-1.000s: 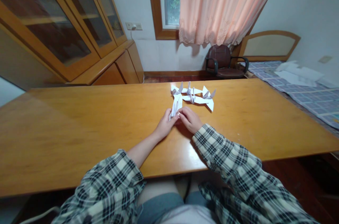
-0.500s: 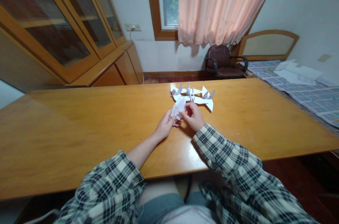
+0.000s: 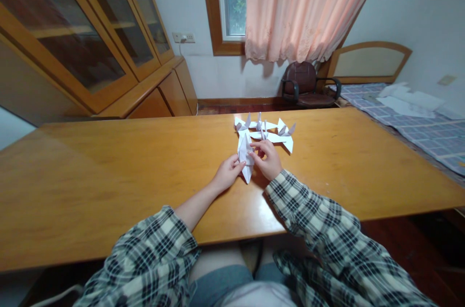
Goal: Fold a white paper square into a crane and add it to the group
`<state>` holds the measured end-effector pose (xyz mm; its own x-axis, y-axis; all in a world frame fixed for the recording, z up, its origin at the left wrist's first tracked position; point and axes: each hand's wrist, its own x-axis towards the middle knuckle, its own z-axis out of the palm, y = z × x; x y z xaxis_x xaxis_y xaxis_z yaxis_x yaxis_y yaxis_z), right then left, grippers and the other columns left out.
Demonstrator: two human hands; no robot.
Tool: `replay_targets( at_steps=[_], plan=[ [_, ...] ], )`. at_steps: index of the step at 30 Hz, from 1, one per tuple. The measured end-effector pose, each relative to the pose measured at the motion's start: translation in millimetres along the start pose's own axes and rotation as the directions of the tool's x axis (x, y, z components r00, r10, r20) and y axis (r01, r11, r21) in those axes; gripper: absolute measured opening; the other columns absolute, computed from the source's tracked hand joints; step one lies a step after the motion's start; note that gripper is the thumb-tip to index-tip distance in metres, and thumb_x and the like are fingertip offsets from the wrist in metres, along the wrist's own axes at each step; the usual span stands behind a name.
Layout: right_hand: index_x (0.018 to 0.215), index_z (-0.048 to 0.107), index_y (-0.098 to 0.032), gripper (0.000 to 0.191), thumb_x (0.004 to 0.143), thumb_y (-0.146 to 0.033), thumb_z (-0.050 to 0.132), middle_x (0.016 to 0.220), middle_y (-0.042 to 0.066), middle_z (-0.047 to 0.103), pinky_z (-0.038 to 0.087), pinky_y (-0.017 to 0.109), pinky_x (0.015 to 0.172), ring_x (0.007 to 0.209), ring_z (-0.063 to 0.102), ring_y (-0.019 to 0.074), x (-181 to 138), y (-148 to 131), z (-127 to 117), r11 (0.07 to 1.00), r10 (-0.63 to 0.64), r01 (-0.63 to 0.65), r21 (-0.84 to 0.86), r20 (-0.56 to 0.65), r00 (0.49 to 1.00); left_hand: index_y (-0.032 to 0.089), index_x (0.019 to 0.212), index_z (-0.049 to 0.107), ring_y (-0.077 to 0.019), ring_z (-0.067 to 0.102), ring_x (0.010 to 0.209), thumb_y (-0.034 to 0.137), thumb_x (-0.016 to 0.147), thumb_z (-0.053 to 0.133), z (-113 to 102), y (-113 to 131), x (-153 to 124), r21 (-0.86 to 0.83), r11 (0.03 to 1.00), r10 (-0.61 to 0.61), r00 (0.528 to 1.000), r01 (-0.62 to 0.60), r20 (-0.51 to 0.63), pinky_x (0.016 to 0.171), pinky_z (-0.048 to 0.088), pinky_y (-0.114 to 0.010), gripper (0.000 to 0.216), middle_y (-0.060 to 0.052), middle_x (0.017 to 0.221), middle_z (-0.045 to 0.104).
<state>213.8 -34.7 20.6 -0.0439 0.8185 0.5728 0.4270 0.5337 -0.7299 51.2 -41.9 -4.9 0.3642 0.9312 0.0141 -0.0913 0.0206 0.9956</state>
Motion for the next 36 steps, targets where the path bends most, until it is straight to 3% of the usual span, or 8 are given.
replay_targets(
  at_steps=[6,14,20,28,32,36],
  plan=[
    [0.084,0.063,-0.02,0.01,0.081,-0.027,0.057,0.083,0.004,0.058,0.044,0.03,0.061,0.065,0.05,0.0142,1.1,3.5,0.1,0.998,0.037,-0.038,0.052,0.014,0.999,0.014,0.086,0.058,-0.0121,0.057,0.058,0.041,0.074,0.068,1.0,2.2,-0.8,-0.01,1.0,-0.005,1.0,0.005,-0.028,0.057,0.046,-0.023,0.032,0.003,0.062,0.057],
    [0.088,0.058,-0.02,0.012,0.084,-0.028,0.05,0.08,0.003,0.062,0.043,0.029,0.064,0.067,0.053,0.0151,-1.5,1.1,0.1,0.99,0.082,-0.092,0.108,0.092,0.992,0.014,0.094,0.059,-0.0138,0.061,0.063,0.043,0.073,0.068,-0.7,1.3,0.6,-0.091,0.994,-0.06,0.998,0.056,-0.034,0.058,0.048,-0.024,0.037,-0.001,0.073,0.064],
    [0.089,0.06,-0.02,0.012,0.081,-0.027,0.055,0.083,0.004,0.062,0.044,0.031,0.066,0.07,0.053,0.0161,-2.9,-0.9,-1.6,0.998,-0.013,0.003,0.067,0.152,0.988,0.014,0.1,0.062,-0.012,0.059,0.059,0.042,0.074,0.066,-0.2,4.0,1.3,-0.097,0.993,-0.079,0.993,0.07,-0.083,0.054,0.046,-0.022,0.039,-0.002,0.074,0.065],
    [0.086,0.069,-0.023,0.016,0.079,-0.015,0.057,0.084,0.004,0.07,0.045,0.037,0.074,0.077,0.059,0.0194,-1.3,4.8,-0.6,0.987,-0.159,0.153,0.053,0.139,0.977,0.014,0.093,0.06,-0.014,0.061,0.063,0.043,0.071,0.07,-0.1,4.6,1.4,-0.119,0.989,-0.095,0.992,0.086,-0.077,0.058,0.048,-0.024,0.038,-0.002,0.075,0.066],
    [0.084,0.07,-0.024,0.016,0.082,-0.015,0.056,0.09,0.003,0.073,0.044,0.038,0.081,0.085,0.064,0.0186,-0.3,5.3,-0.1,0.968,-0.25,0.243,0.062,0.193,0.949,0.013,0.096,0.06,-0.0144,0.062,0.065,0.043,0.068,0.072,0.8,5.2,2.4,-0.179,0.98,-0.107,0.989,0.089,-0.097,0.059,0.048,-0.024,0.042,-0.004,0.08,0.068],
    [0.084,0.07,-0.022,0.016,0.083,-0.014,0.056,0.095,0.004,0.074,0.043,0.037,0.078,0.085,0.064,0.0174,0.8,7.3,0.1,0.937,-0.348,0.349,0.032,0.202,0.915,0.013,0.095,0.062,-0.0148,0.063,0.066,0.038,0.067,0.071,2.2,9.7,1.8,-0.243,0.963,-0.149,0.984,0.12,-0.102,0.059,0.048,-0.024,0.039,-0.003,0.079,0.068]
  ],
)
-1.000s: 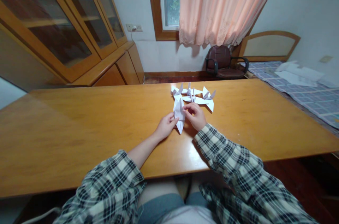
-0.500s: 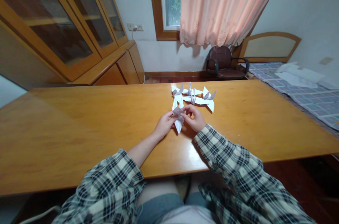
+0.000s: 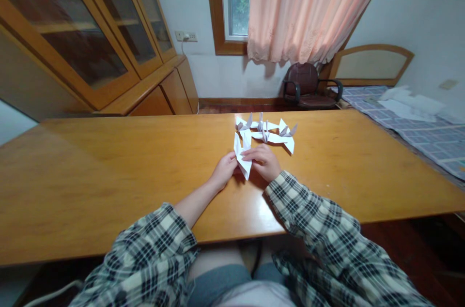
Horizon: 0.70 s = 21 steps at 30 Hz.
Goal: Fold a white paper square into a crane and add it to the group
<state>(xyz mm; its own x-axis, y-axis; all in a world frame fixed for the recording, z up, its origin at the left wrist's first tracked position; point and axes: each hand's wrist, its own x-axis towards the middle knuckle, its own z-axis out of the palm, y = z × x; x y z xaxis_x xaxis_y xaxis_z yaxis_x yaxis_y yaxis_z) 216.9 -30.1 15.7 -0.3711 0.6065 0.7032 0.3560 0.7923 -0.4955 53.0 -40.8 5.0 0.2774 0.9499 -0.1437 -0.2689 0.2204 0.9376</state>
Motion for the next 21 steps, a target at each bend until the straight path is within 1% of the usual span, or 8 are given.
replay_targets(
  at_steps=[3,5,8,11,16,18,21],
  plan=[
    [0.09,0.071,-0.023,0.019,0.083,-0.014,0.056,0.101,0.004,0.072,0.043,0.037,0.076,0.083,0.061,0.018,-0.2,0.7,-1.4,0.997,-0.011,0.013,-0.073,0.033,0.999,0.014,0.094,0.063,-0.015,0.063,0.069,0.035,0.068,0.069,0.3,3.7,-1.1,-0.03,0.999,-0.022,1.0,0.022,-0.008,0.061,0.049,-0.024,0.034,-0.003,0.077,0.068],
    [0.093,0.071,-0.023,0.02,0.083,-0.014,0.056,0.104,0.004,0.071,0.043,0.038,0.077,0.084,0.059,0.0189,-0.5,0.3,-2.6,0.994,-0.002,0.008,-0.11,0.051,0.999,0.015,0.092,0.062,-0.0142,0.062,0.068,0.034,0.068,0.067,-0.7,5.1,-1.4,-0.081,0.996,-0.023,1.0,0.021,-0.019,0.061,0.051,-0.025,0.031,-0.003,0.077,0.067],
    [0.097,0.07,-0.023,0.021,0.084,-0.015,0.055,0.106,0.004,0.071,0.044,0.038,0.079,0.086,0.057,0.0193,-0.7,-0.7,-4.0,0.993,-0.007,0.014,-0.121,0.059,0.998,0.015,0.087,0.061,-0.013,0.06,0.064,0.036,0.07,0.064,-2.9,4.9,-1.2,-0.147,0.989,-0.013,0.999,0.007,-0.036,0.059,0.051,-0.025,0.027,-0.001,0.072,0.065],
    [0.099,0.07,-0.023,0.021,0.084,-0.018,0.055,0.106,0.004,0.07,0.045,0.038,0.08,0.087,0.056,0.0193,-0.6,-1.3,-5.0,0.992,-0.011,0.019,-0.128,0.064,0.998,0.015,0.086,0.06,-0.0128,0.06,0.064,0.038,0.071,0.065,-4.0,3.3,-1.1,-0.148,0.989,-0.001,1.0,-0.003,-0.03,0.059,0.051,-0.025,0.028,-0.001,0.072,0.065],
    [0.104,0.069,-0.025,0.025,0.084,-0.021,0.055,0.112,0.005,0.068,0.043,0.041,0.083,0.09,0.053,0.0213,-1.7,-3.5,-5.8,0.978,0.004,0.019,-0.207,0.109,0.994,0.015,0.091,0.06,-0.0122,0.06,0.065,0.045,0.071,0.068,-2.7,3.0,-2.1,-0.119,0.993,-0.002,1.0,0.003,0.009,0.059,0.051,-0.024,0.037,-0.001,0.074,0.064],
    [0.106,0.069,-0.025,0.028,0.084,-0.02,0.053,0.116,0.005,0.065,0.042,0.043,0.087,0.095,0.052,0.0226,-2.7,-4.9,-5.2,0.981,0.014,0.008,-0.195,0.109,0.994,0.015,0.095,0.06,-0.0118,0.061,0.067,0.044,0.07,0.07,-1.9,3.0,-2.3,-0.094,0.996,0.0,0.999,0.004,0.042,0.061,0.051,-0.023,0.039,-0.002,0.078,0.065],
    [0.111,0.065,-0.024,0.037,0.083,-0.015,0.044,0.124,0.006,0.057,0.041,0.043,0.092,0.106,0.05,0.0227,-3.6,-5.8,-3.9,0.996,0.068,-0.066,-0.064,0.04,0.997,0.015,0.098,0.059,-0.0126,0.062,0.071,0.045,0.071,0.07,-1.8,1.0,-1.5,-0.056,0.998,0.023,0.998,-0.02,0.056,0.063,0.052,-0.024,0.042,-0.003,0.083,0.066]
  ],
)
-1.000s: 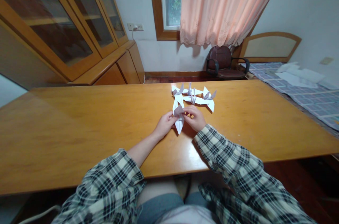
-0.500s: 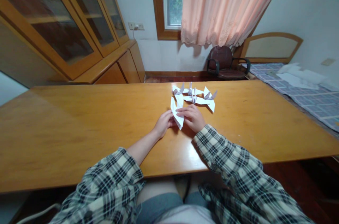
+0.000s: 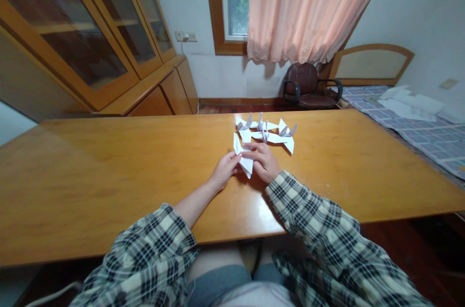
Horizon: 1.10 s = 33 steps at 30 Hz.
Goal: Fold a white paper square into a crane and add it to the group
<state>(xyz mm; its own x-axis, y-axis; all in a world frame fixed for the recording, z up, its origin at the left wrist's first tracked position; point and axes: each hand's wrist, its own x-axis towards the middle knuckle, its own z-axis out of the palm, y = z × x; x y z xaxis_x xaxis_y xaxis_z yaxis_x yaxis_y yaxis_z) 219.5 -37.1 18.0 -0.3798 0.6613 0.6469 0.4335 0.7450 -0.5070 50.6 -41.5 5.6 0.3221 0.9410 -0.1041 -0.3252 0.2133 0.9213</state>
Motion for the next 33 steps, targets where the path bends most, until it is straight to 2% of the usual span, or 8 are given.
replay_targets(
  at_steps=[2,5,8,11,13,24,28,33],
  plan=[
    [0.118,0.06,-0.024,0.041,0.083,-0.015,0.039,0.125,0.007,0.053,0.043,0.041,0.09,0.106,0.051,0.0215,0,1,1,0.986,0.12,-0.11,0.128,-0.074,0.99,0.015,0.098,0.058,-0.0139,0.062,0.073,0.047,0.072,0.069,-1,-3,1,0.037,0.999,0.026,1.0,-0.026,0.004,0.064,0.052,-0.025,0.043,-0.004,0.086,0.066],
    [0.114,0.057,-0.022,0.031,0.088,-0.027,0.041,0.112,0.008,0.055,0.046,0.035,0.079,0.093,0.054,0.0192,1,5,3,0.919,0.351,-0.304,0.252,-0.17,0.921,0.015,0.098,0.056,-0.0158,0.063,0.076,0.05,0.076,0.064,-4,-8,3,0.134,0.985,0.108,0.994,-0.11,0.022,0.068,0.051,-0.027,0.042,-0.005,0.087,0.066],
    [0.097,0.056,-0.02,0.027,0.087,-0.044,0.05,0.083,0.002,0.056,0.043,0.029,0.066,0.074,0.051,0.0161,2,8,8,0.863,0.474,-0.433,0.26,-0.12,0.873,0.016,0.101,0.054,-0.0156,0.062,0.078,0.048,0.083,0.058,-7,-11,3,0.291,0.929,0.223,0.974,-0.227,0.049,0.07,0.049,-0.027,0.037,-0.004,0.088,0.065],
    [0.077,0.054,-0.019,0.034,0.086,-0.051,0.05,0.067,-0.001,0.05,0.037,0.027,0.059,0.063,0.045,0.0139,1,10,12,0.865,0.46,-0.454,0.212,0.022,0.887,0.016,0.102,0.053,-0.0138,0.059,0.075,0.044,0.087,0.053,-8,-12,2,0.397,0.872,0.277,0.957,-0.286,0.083,0.069,0.046,-0.024,0.032,-0.002,0.087,0.063],
    [0.068,0.051,-0.019,0.039,0.087,-0.052,0.047,0.063,-0.001,0.047,0.035,0.027,0.058,0.062,0.044,0.0135,1,11,13,0.882,0.43,-0.431,0.191,0.048,0.902,0.017,0.097,0.052,-0.0127,0.057,0.073,0.044,0.088,0.051,-9,-12,2,0.421,0.859,0.281,0.956,-0.291,0.086,0.066,0.045,-0.023,0.029,-0.001,0.082,0.061],
    [0.065,0.044,-0.02,0.039,0.088,-0.05,0.045,0.066,-0.001,0.043,0.035,0.028,0.06,0.063,0.042,0.0137,1,8,18,0.921,0.346,-0.335,0.202,-0.023,0.938,0.017,0.099,0.054,-0.0129,0.055,0.073,0.048,0.085,0.054,-11,-22,6,0.298,0.935,0.188,0.981,-0.192,0.045,0.064,0.044,-0.022,0.034,-0.002,0.084,0.06],
    [0.062,0.04,-0.021,0.039,0.088,-0.049,0.045,0.064,-0.002,0.04,0.034,0.028,0.06,0.062,0.04,0.0134,3,3,16,0.937,0.322,-0.311,0.159,-0.05,0.945,0.017,0.097,0.053,-0.0135,0.055,0.074,0.046,0.087,0.053,-9,-16,2,0.357,0.904,0.229,0.972,-0.234,0.059,0.067,0.044,-0.023,0.031,-0.001,0.083,0.059],
    [0.061,0.044,-0.02,0.041,0.087,-0.051,0.049,0.062,-0.002,0.042,0.035,0.027,0.059,0.061,0.041,0.0126,3,1,13,0.92,0.363,-0.35,0.174,-0.048,0.931,0.018,0.086,0.052,-0.013,0.05,0.067,0.045,0.089,0.049,-3,-5,-7,0.55,0.785,0.334,0.943,-0.284,0.01,0.062,0.039,-0.023,0.028,0.001,0.074,0.055]
  ],
)
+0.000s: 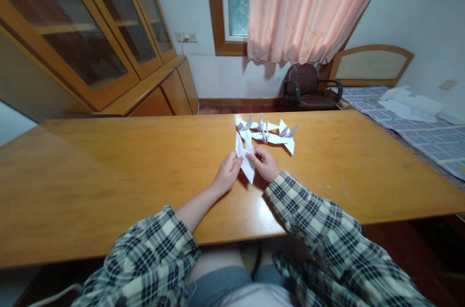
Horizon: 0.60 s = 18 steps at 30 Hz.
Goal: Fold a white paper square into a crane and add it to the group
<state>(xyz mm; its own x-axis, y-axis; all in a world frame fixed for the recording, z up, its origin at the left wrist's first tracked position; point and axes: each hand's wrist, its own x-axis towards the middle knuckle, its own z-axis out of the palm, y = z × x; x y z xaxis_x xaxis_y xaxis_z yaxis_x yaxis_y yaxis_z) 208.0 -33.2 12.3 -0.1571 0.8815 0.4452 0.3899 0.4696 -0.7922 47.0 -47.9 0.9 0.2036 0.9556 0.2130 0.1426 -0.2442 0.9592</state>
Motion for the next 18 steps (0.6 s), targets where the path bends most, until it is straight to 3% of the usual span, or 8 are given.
replay_targets(
  at_steps=[6,10,14,18],
  plan=[
    [0.08,0.061,-0.016,0.043,0.085,-0.057,0.048,0.079,0.004,0.059,0.043,0.031,0.069,0.074,0.053,0.017,-1.7,-0.5,2.3,0.989,0.007,-0.028,0.145,0.144,0.99,0.02,0.086,0.053,-0.0142,0.052,0.063,0.044,0.089,0.049,0.7,7.6,-4.7,0.091,0.995,0.027,1.0,-0.028,0.011,0.057,0.036,-0.024,0.025,0.001,0.071,0.057],
    [0.081,0.062,-0.017,0.045,0.086,-0.059,0.046,0.086,0.006,0.061,0.045,0.032,0.076,0.081,0.055,0.0183,-3.0,-4.9,1.9,0.985,-0.03,0.008,0.172,0.123,0.992,0.019,0.099,0.056,-0.0158,0.056,0.07,0.042,0.091,0.046,2.1,9.3,-6.0,0.094,0.994,0.051,0.998,-0.053,0.029,0.062,0.039,-0.024,0.027,-0.002,0.08,0.062],
    [0.079,0.062,-0.018,0.043,0.085,-0.058,0.048,0.082,0.005,0.061,0.044,0.032,0.073,0.077,0.054,0.0177,-4.4,-5.4,0.1,0.976,0.003,-0.034,0.213,0.143,0.99,0.019,0.106,0.055,-0.0157,0.057,0.073,0.043,0.091,0.045,2.5,9.0,-5.8,0.027,0.999,0.032,0.997,-0.034,0.07,0.065,0.042,-0.024,0.03,-0.001,0.084,0.062],
    [0.073,0.061,-0.017,0.041,0.082,-0.057,0.054,0.072,0.003,0.058,0.043,0.029,0.064,0.068,0.051,0.0157,-5.5,-4.1,-1.7,0.95,0.105,-0.144,0.276,0.15,0.983,0.017,0.088,0.059,-0.0138,0.051,0.068,0.047,0.09,0.045,0.4,6.0,-2.7,-0.016,0.999,0.032,0.997,-0.031,0.073,0.064,0.04,-0.023,0.033,0.0,0.075,0.058]
  ],
)
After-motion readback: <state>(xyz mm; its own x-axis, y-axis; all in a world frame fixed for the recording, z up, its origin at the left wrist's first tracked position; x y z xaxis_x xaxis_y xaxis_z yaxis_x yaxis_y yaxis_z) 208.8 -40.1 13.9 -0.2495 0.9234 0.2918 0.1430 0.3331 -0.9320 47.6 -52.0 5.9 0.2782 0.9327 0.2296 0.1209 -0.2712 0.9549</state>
